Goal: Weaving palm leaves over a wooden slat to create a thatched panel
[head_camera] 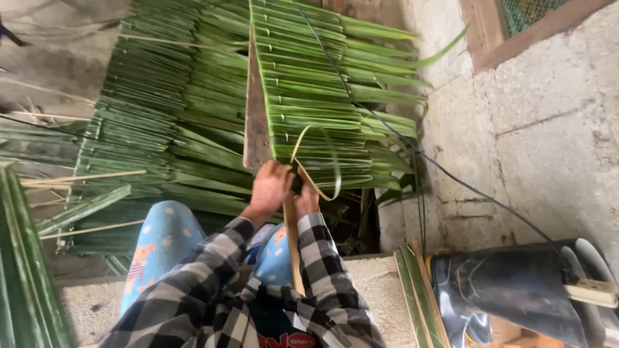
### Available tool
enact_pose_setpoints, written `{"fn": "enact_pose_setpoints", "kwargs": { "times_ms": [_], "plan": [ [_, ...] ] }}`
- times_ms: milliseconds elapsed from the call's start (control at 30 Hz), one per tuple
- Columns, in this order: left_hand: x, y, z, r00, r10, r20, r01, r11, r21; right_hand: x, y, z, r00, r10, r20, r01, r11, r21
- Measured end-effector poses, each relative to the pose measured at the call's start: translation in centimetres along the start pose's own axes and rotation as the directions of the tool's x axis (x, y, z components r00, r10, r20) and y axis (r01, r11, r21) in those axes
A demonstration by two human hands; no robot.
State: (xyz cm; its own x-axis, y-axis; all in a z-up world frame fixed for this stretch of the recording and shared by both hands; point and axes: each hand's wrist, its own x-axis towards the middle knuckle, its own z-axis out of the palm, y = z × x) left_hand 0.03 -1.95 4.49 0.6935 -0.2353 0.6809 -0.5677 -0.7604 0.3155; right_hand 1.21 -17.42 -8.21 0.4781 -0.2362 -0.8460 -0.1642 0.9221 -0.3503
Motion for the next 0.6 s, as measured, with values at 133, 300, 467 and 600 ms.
{"fn": "enact_pose_setpoints", "kwargs": {
  "times_ms": [133, 300, 467, 600],
  "plan": [
    [-0.7, -0.2, 2.5, 0.994, -0.065, 0.088, 0.067, 0.998, -0.021, 2.8, 2.5, -2.3, 0.541, -0.458, 0.705, 0.693, -0.233, -0.682],
    [-1.2, -0.5, 2.5, 0.969, -0.179, 0.169, 0.194, 0.978, -0.079, -3.7, 1.7, 1.1, 0.826, -0.535, 0.179, 0.553, 0.708, -0.439],
    [2.2, 0.5, -3.0, 0.876, -0.432, 0.214, 0.482, 0.775, -0.408, -8.0, 1.3, 2.0, 0.935, -0.350, -0.060, 0.333, 0.923, -0.195],
    [7.4, 0.2, -7.2, 0.791, -0.560, 0.246, 0.585, 0.574, -0.573, -16.5, 1.7, 6.9, 0.900, -0.429, -0.075, 0.370, 0.844, -0.388]
  ]
}}
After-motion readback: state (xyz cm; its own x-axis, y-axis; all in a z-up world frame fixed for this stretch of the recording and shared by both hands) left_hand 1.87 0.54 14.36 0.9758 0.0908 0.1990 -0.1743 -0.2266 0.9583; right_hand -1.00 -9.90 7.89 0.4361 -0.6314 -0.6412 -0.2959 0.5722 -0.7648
